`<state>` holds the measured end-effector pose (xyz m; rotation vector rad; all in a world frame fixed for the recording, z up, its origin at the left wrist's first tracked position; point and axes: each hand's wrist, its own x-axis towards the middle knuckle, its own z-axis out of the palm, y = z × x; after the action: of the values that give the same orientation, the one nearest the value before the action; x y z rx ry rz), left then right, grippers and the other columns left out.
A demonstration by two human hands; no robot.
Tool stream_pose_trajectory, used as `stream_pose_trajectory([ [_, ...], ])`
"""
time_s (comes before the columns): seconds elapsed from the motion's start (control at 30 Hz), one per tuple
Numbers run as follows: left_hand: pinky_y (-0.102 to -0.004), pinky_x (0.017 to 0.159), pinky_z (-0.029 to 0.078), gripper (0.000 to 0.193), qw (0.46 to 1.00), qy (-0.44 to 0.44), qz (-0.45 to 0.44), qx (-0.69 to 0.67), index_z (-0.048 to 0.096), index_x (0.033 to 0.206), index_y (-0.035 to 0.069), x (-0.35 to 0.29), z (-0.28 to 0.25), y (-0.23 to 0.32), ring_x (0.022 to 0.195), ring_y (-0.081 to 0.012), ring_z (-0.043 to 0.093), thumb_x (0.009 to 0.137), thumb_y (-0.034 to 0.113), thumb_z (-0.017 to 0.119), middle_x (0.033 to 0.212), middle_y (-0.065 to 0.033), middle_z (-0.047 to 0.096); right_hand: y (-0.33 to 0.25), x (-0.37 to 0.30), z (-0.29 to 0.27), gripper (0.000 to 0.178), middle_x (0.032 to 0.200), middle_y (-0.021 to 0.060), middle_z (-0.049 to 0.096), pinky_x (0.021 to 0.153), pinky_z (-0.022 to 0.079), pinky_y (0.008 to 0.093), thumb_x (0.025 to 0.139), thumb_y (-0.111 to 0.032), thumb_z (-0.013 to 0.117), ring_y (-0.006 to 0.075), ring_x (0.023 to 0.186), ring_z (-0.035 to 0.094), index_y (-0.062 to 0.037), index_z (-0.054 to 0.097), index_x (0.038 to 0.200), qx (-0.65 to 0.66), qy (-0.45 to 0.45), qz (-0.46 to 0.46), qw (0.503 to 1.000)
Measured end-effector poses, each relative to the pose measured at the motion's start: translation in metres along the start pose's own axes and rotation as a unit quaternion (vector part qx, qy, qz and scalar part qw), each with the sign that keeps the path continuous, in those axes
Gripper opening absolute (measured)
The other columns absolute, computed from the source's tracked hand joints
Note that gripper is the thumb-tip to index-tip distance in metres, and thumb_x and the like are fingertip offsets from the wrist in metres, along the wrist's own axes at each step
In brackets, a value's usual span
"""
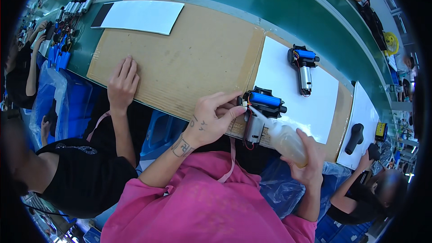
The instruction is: Assembling small mechanical components and applying liquid from a squeeze bottle at a factory workbench.
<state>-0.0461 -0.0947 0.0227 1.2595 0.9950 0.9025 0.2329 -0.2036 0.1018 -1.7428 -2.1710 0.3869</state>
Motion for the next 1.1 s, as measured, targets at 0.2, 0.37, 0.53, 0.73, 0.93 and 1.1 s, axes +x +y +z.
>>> stream_pose_trajectory([
  [0.2, -0.0272, 0.081, 0.058, 0.042, 0.999, -0.015, 0.033, 0.027, 0.066, 0.134, -0.002, -0.001, -0.006, -0.001, 0.092, -0.0148, 0.07, 0.093, -0.002, 0.072, 0.105, -0.0117, 0.068, -0.002, 0.001, 0.011, 0.071, 0.089, 0.0131, 0.07, 0.06, 0.047, 0.0399, 0.066, -0.021, 0.092, 0.0311, 0.073, 0.068, -0.0006, 0.067, 0.128, -0.048, 0.032, -0.051, 0.997],
  [0.37, -0.0295, 0.075, 0.061, 0.04, 0.997, -0.01, 0.059, 0.042, 0.066, 0.131, -0.004, 0.0, -0.005, -0.003, 0.089, -0.0192, 0.075, 0.094, 0.007, 0.075, 0.1, -0.0145, 0.069, -0.005, 0.006, 0.004, 0.063, 0.089, 0.015, 0.07, 0.06, 0.048, 0.0383, 0.065, -0.013, 0.084, 0.03, 0.072, 0.068, 0.0013, 0.069, 0.124, -0.058, 0.035, -0.068, 0.995],
  [0.53, -0.0314, 0.077, 0.062, 0.043, 0.996, -0.021, 0.065, 0.049, 0.065, 0.133, -0.004, -0.001, -0.004, 0.0, 0.09, -0.0221, 0.076, 0.094, 0.01, 0.075, 0.102, -0.0153, 0.07, -0.001, 0.01, 0.005, 0.053, 0.081, 0.0112, 0.064, 0.056, 0.046, 0.0381, 0.072, -0.015, 0.077, 0.0268, 0.064, 0.063, 0.0008, 0.071, 0.123, -0.069, 0.073, -0.111, 0.989],
  [0.73, -0.0281, 0.079, 0.058, 0.043, 0.996, -0.027, 0.056, 0.063, 0.065, 0.136, 0.0, -0.001, -0.005, 0.0, 0.09, -0.0168, 0.073, 0.094, 0.004, 0.073, 0.102, -0.0119, 0.07, -0.007, 0.018, 0.0, 0.043, 0.077, 0.0092, 0.06, 0.053, 0.043, 0.0372, 0.073, -0.01, 0.073, 0.0244, 0.059, 0.058, 0.0026, 0.073, 0.114, -0.116, 0.09, -0.142, 0.979],
  [0.93, -0.0282, 0.077, 0.057, 0.043, 0.996, -0.025, 0.058, 0.069, 0.066, 0.136, 0.0, 0.0, -0.005, 0.001, 0.088, -0.0164, 0.073, 0.094, 0.006, 0.074, 0.1, -0.0115, 0.07, -0.009, 0.023, -0.006, 0.044, 0.073, 0.0073, 0.056, 0.052, 0.039, 0.0351, 0.066, -0.003, 0.068, 0.022, 0.057, 0.055, 0.0026, 0.074, 0.109, -0.145, 0.097, -0.17, 0.97],
  [1.1, -0.0284, 0.076, 0.057, 0.043, 0.994, -0.017, 0.073, 0.075, 0.066, 0.135, 0.0, -0.001, -0.002, -0.001, 0.086, -0.0171, 0.073, 0.094, 0.007, 0.075, 0.099, -0.0116, 0.07, -0.013, 0.026, -0.011, 0.045, 0.073, 0.0089, 0.057, 0.053, 0.037, 0.0349, 0.064, 0.002, 0.064, 0.0229, 0.057, 0.053, 0.0034, 0.073, 0.107, -0.148, 0.101, -0.178, 0.968],
])
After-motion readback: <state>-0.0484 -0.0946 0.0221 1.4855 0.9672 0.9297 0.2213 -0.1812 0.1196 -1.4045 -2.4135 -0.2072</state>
